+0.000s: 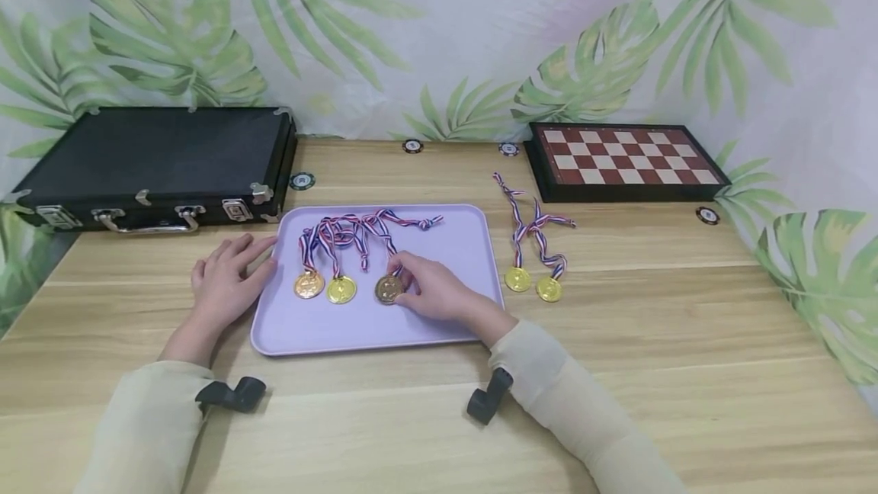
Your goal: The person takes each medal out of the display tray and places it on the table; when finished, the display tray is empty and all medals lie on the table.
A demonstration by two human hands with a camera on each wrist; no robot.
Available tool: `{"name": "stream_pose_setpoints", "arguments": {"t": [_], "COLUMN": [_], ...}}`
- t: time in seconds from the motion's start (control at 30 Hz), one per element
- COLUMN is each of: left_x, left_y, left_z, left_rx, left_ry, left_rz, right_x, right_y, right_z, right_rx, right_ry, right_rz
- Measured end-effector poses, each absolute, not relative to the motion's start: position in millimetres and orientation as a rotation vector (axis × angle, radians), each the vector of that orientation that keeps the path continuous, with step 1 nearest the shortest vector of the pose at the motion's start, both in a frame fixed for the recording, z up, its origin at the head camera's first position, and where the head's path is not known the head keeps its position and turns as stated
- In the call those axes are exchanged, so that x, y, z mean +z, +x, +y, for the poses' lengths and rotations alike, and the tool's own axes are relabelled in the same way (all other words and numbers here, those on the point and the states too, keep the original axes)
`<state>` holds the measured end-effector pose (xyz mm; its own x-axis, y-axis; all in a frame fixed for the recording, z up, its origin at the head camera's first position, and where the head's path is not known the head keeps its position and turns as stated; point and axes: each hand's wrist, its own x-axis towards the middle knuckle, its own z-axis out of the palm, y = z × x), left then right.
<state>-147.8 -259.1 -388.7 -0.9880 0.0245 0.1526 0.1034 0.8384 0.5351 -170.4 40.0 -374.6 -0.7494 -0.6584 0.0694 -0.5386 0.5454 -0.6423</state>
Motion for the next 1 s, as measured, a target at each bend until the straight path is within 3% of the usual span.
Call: {"name": "stream_pose_setpoints", "arguments": {"t": [0.57,1.0], "left_x": [-388,-388], "left_y": [-147,-148], "left_z": [-259,-259], "left_rx": [-0.839,-0.851], "left_ry": [-0.09,-0.1], "left_rz": [-2.891,-2.88], "right_x": [-357,-263], "right_y": [-157,-145], "right_z": [69,164], "right_rx": [-1.747,-2.195], "right_ry": [-0.824,-1.045], "right_rz": [2.113,2.192]}}
